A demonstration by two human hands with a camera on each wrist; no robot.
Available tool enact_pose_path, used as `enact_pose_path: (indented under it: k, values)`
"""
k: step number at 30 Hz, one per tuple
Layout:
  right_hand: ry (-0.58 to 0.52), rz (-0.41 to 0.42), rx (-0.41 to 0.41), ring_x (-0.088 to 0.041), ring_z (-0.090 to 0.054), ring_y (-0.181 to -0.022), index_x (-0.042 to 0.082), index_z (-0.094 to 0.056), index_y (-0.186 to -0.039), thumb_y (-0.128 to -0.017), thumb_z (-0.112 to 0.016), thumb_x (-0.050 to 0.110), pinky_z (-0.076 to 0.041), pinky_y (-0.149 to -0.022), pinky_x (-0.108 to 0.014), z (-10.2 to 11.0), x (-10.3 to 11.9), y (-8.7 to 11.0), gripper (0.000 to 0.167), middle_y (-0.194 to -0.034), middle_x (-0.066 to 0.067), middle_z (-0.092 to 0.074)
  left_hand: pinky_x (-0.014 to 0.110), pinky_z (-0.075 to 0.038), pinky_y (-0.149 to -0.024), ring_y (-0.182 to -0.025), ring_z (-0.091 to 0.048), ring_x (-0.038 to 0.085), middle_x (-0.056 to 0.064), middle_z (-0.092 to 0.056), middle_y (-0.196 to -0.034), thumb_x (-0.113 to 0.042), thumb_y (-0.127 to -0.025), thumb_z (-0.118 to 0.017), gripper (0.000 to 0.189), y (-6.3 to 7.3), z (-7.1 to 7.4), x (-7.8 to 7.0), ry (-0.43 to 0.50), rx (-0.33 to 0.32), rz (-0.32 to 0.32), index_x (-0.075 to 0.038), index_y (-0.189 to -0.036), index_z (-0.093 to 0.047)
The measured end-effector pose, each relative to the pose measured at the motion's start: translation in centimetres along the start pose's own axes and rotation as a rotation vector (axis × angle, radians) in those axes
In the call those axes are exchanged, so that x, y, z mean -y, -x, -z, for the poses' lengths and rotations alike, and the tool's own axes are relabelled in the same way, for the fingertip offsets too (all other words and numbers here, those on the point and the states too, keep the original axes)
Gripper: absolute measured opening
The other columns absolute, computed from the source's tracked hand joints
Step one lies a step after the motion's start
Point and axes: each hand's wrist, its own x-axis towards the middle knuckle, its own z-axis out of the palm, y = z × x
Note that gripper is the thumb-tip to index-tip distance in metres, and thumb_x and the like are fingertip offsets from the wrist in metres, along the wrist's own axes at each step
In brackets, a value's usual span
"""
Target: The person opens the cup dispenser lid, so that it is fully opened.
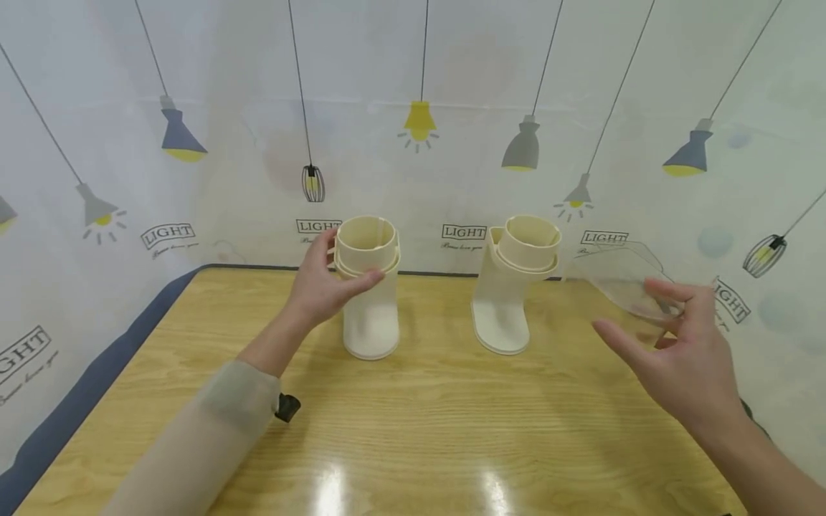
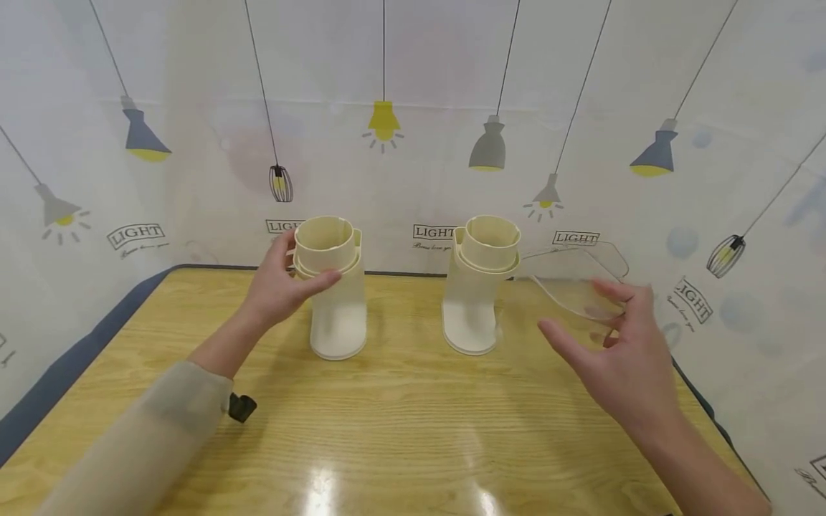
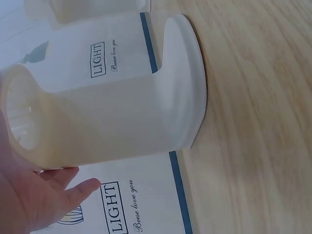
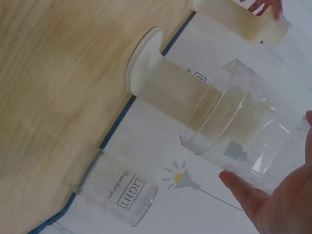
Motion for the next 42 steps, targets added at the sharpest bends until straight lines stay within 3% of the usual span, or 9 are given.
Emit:
enact_pose_path:
  k: [3, 4, 7, 10, 15, 20, 27, 31, 42]
  values:
    - [0.035, -0.045, 0.050, 0.028, -0.048, -0.099, 0.008, -0.032, -0.156, -0.095, -0.088, 0.040, -0.043, -0.071, -0.006, 0.0, -1.6, 0.0, 0.089, -0.169, -0.014, -0.050, 0.065, -0.049, -0.119, -0.153, -0.045, 0.040, 0.010, -0.040, -0.172, -0.056, -0.083, -0.094, 0.115, -0.3, 0.2, 0.2, 0.009, 0.017, -0.003, -0.022, -0.172, -0.028]
    - [0.045, -0.062, 0.067, 0.022, -0.055, -0.105, 0.007, -0.030, -0.157, -0.095, -0.087, 0.042, -0.043, -0.071, -0.004, 0.0, -2.2, 0.0, 0.091, -0.170, -0.016, -0.048, 0.065, -0.050, -0.119, -0.153, -0.046, 0.040, 0.010, -0.041, -0.171, -0.055, -0.083, -0.094, 0.114, -0.5, 0.3, 0.2, 0.013, 0.023, -0.006, -0.022, -0.172, -0.029]
    - [0.072, -0.112, 0.116, -0.015, -0.071, -0.126, 0.005, -0.024, -0.161, -0.097, -0.083, 0.048, -0.045, -0.068, -0.005, 0.0, -4.2, -0.3, 0.097, -0.174, -0.020, -0.041, 0.063, -0.051, -0.117, -0.153, -0.048, 0.041, 0.010, -0.043, -0.169, -0.052, -0.085, -0.094, 0.112, -0.7, 0.5, 0.2, 0.020, 0.042, -0.014, -0.023, -0.171, -0.029]
    - [0.103, -0.156, 0.151, -0.060, -0.058, -0.134, 0.004, -0.019, -0.164, -0.099, -0.080, 0.052, -0.056, -0.073, -0.024, 0.0, -6.2, -0.8, 0.101, -0.175, -0.025, -0.036, 0.062, -0.052, -0.117, -0.151, -0.050, 0.042, 0.010, -0.044, -0.167, -0.047, -0.086, -0.094, 0.109, -0.9, 0.7, 0.3, 0.046, 0.058, -0.018, -0.023, -0.170, -0.030]
    - [0.117, -0.208, 0.172, -0.067, -0.053, -0.135, 0.005, -0.012, -0.168, -0.100, -0.077, 0.056, -0.059, -0.079, -0.062, 0.5, -9.1, -1.3, 0.107, -0.173, -0.038, -0.028, 0.061, -0.052, -0.118, -0.150, -0.051, 0.041, 0.010, -0.045, -0.165, -0.044, -0.086, -0.094, 0.107, -1.2, 0.9, 0.4, 0.067, 0.065, -0.013, -0.022, -0.170, -0.030]
    - [0.107, -0.227, 0.161, -0.072, -0.050, -0.134, 0.007, -0.005, -0.174, -0.100, -0.078, 0.054, -0.049, -0.093, -0.082, 0.8, -11.4, -1.7, 0.114, -0.170, -0.045, -0.024, 0.062, -0.050, -0.120, -0.152, -0.049, 0.042, 0.010, -0.045, -0.166, -0.047, -0.087, -0.093, 0.107, -1.5, 1.1, 0.6, 0.043, 0.064, -0.019, -0.022, -0.170, -0.030]
    - [0.091, -0.236, 0.175, -0.076, -0.046, -0.133, 0.005, 0.001, -0.175, -0.101, -0.077, 0.053, -0.046, -0.097, -0.085, 1.2, -13.7, -2.5, 0.118, -0.168, -0.050, -0.021, 0.064, -0.048, -0.121, -0.153, -0.048, 0.043, 0.010, -0.045, -0.165, -0.047, -0.087, -0.093, 0.106, -1.7, 1.1, 0.7, 0.043, 0.069, -0.015, -0.022, -0.169, -0.031]
    - [0.088, -0.231, 0.201, -0.075, -0.046, -0.133, 0.002, -0.004, -0.174, -0.101, -0.077, 0.052, -0.049, -0.094, -0.081, 1.3, -14.7, -3.1, 0.115, -0.168, -0.050, -0.019, 0.064, -0.046, -0.123, -0.153, -0.047, 0.042, 0.009, -0.045, -0.165, -0.047, -0.087, -0.093, 0.106, -1.8, 1.1, 0.8, 0.046, 0.072, -0.014, -0.022, -0.169, -0.031]
    - [0.097, -0.211, 0.208, -0.074, -0.047, -0.134, -0.001, -0.007, -0.173, -0.101, -0.076, 0.053, -0.050, -0.094, -0.080, 0.6, -15.3, -4.2, 0.113, -0.167, -0.050, -0.018, 0.064, -0.042, -0.126, -0.157, -0.044, 0.044, 0.011, -0.044, -0.166, -0.044, -0.087, -0.093, 0.107, -2.0, 1.1, 0.7, 0.050, 0.073, -0.014, -0.021, -0.170, -0.029]
